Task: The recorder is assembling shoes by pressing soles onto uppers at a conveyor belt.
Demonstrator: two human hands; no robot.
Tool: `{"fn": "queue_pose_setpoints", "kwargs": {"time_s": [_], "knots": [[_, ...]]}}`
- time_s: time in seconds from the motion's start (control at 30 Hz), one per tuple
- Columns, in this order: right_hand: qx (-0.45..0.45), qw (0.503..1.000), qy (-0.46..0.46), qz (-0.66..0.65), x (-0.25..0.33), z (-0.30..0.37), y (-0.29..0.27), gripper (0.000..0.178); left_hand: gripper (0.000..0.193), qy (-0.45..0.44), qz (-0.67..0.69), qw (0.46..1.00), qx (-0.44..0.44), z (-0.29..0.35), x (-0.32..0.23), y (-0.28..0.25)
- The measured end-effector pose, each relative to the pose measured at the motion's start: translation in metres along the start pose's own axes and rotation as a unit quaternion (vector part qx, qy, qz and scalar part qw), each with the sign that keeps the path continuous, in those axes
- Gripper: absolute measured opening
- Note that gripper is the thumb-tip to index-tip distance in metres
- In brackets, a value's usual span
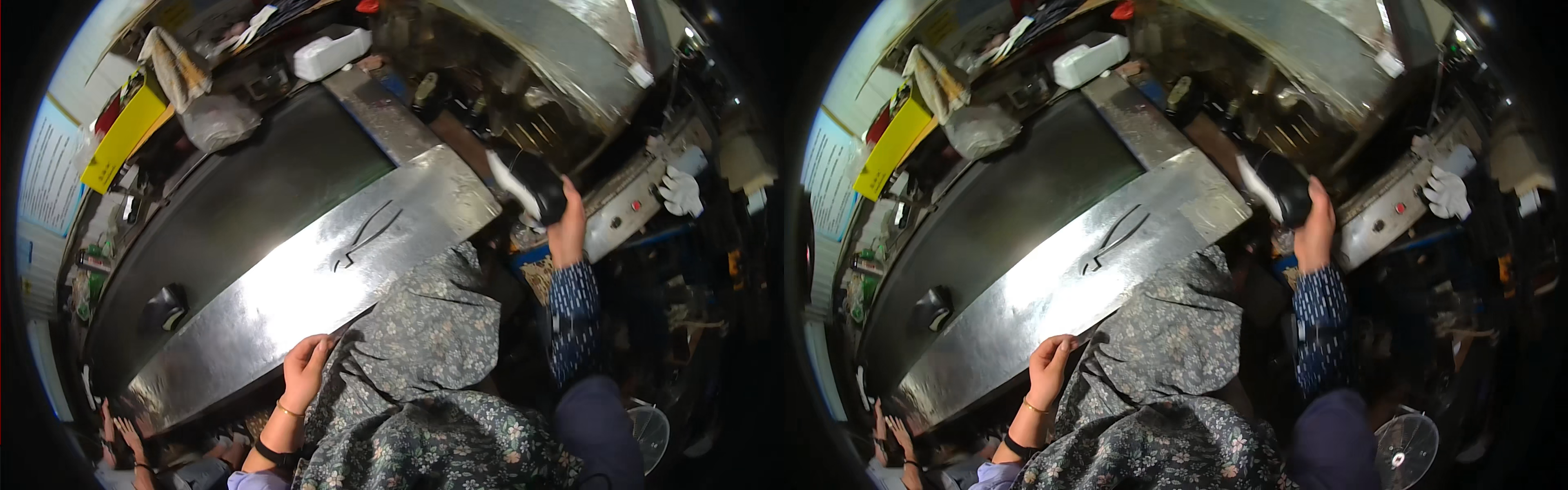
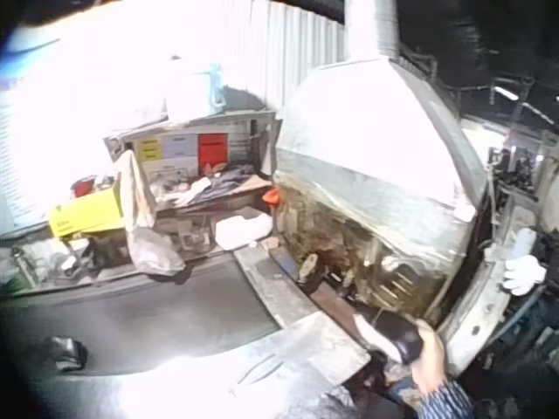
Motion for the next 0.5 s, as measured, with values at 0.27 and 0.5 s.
{"fn": "queue_pose_setpoints", "kwargs": {"time_s": [0.27, 0.5], "knots": [[0.059, 0.831, -0.079, 0.548, -0.118, -0.189, -0.075, 0.046, 0.021, 0.055, -0.234, 0.968, -0.067, -0.039, 0.002, -0.074], [0.233, 0.817, -0.043, 0.525, -0.106, 0.020, 0.007, 0.036, 0.044, 0.080, -0.410, 0.799, -0.432, -0.072, 0.080, -0.278]]}}
Point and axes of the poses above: each hand's wrist, its own z-axis away from the middle knuckle, its own y-axis out of the palm, x = y × z, the point moved 1 cm from there along -z, towards the middle knuckle, and after that the axes turned 4 degrees about x, right-handed, at the moved point
